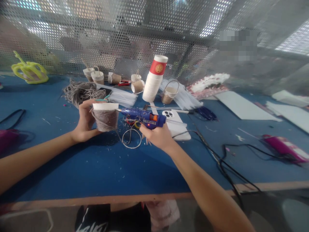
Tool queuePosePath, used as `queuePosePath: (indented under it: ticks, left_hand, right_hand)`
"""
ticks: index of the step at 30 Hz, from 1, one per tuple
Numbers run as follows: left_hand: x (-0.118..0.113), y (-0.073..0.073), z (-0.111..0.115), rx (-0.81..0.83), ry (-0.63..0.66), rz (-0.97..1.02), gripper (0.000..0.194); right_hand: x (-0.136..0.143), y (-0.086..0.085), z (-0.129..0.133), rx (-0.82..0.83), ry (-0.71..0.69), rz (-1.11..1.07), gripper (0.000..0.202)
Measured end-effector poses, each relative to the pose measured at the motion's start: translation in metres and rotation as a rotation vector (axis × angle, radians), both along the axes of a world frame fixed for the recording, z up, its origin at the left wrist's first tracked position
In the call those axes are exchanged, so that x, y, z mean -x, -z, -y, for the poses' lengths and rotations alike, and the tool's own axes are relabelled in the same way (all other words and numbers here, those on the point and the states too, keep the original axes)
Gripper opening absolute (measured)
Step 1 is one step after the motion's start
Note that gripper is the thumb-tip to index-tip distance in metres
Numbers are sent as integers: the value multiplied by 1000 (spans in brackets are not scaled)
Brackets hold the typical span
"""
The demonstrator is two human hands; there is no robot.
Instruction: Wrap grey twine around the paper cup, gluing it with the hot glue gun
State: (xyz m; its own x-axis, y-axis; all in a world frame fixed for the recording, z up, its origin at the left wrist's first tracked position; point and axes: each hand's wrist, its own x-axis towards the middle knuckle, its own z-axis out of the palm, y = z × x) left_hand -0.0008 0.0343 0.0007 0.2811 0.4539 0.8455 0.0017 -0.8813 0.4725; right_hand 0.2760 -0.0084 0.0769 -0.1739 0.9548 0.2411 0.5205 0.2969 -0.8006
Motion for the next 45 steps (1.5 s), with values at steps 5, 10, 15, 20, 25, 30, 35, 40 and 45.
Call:
queuePosePath:
  ticks: [5, 10, 15, 20, 25, 30, 35, 40, 45]
  left_hand:
    - [1, -1, 1, 18, 13, 13, 79]
    - [1, -1, 1, 27, 31, 29, 84]
    - [1, -1, 0, 6, 48, 55, 83]
    - [1, 0, -2, -33, 51, 45, 82]
    - [0, 0, -1, -35, 26, 46, 84]
    - [0, 3, 0, -11, -30, 24, 85]
    - [-1, 6, -2, -20, -86, 23, 87]
    - [-4, 5, -2, -54, -139, 37, 83]
    - [-6, 4, -1, -55, -145, 24, 82]
  right_hand:
    - [0, -1, 0, 12, -3, 0, 29]
    - [0, -2, 0, -9, -10, 3, 29]
    - [0, -3, -1, -66, -3, 22, 28]
    - [0, -1, -2, -97, -9, 33, 29]
    - [-3, 6, -7, -64, 1, 48, 32]
    - [-13, 13, -26, -228, 60, 392, 39]
    - [-30, 16, -44, -129, -60, 629, 72]
    - [-37, -9, -33, -63, -146, 440, 86]
    - [0, -6, -10, 13, -342, -155, 53]
